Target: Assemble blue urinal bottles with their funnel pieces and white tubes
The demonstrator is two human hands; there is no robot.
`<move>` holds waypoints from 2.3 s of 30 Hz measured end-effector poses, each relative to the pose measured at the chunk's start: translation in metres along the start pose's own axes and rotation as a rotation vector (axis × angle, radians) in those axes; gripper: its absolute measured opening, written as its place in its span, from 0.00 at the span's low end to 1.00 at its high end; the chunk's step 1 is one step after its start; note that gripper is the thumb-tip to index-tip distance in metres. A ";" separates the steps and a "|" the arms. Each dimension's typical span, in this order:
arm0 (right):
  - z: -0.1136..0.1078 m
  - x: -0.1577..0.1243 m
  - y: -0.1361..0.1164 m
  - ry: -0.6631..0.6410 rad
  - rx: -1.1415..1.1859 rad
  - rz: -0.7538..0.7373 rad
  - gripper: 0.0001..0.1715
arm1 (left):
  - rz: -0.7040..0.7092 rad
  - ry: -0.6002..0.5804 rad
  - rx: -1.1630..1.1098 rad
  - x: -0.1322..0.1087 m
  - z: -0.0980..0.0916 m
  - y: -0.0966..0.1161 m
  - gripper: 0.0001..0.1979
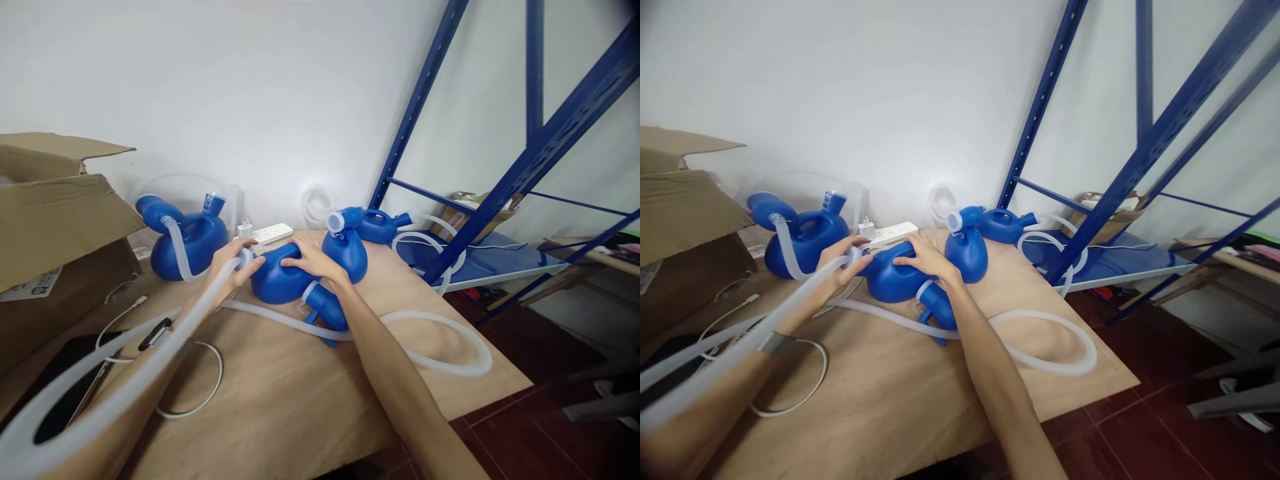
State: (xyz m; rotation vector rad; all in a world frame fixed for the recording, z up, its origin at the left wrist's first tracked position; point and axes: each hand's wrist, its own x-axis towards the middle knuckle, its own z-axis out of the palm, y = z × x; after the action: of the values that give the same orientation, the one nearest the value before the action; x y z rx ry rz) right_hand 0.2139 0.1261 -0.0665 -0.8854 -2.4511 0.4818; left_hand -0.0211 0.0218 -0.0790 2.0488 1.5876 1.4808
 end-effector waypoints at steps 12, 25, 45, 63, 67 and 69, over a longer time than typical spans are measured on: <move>-0.022 -0.014 -0.032 -0.021 0.012 0.166 0.40 | -0.135 -0.302 -0.279 0.017 -0.013 -0.011 0.32; -0.005 -0.002 -0.060 0.059 -0.024 0.332 0.37 | -0.033 -0.451 -0.293 0.025 -0.033 -0.008 0.30; -0.007 -0.004 -0.057 0.015 -0.003 0.331 0.29 | -0.041 -0.415 -0.363 0.026 -0.031 -0.010 0.17; -0.015 -0.003 -0.062 -0.101 0.024 0.334 0.32 | -0.235 -0.357 -0.614 0.021 -0.025 0.002 0.15; -0.012 -0.003 -0.061 -0.091 0.016 0.312 0.32 | -0.238 -0.298 -0.575 0.019 -0.023 0.000 0.17; -0.011 -0.004 -0.061 -0.064 0.001 0.309 0.31 | -0.239 -0.283 -0.571 0.019 -0.022 -0.001 0.18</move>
State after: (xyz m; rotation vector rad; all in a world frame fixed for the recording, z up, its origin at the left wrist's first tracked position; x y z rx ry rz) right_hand 0.1923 0.0807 -0.0297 -1.2746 -2.3787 0.6260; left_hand -0.0393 0.0279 -0.0574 1.5952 1.0917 1.2937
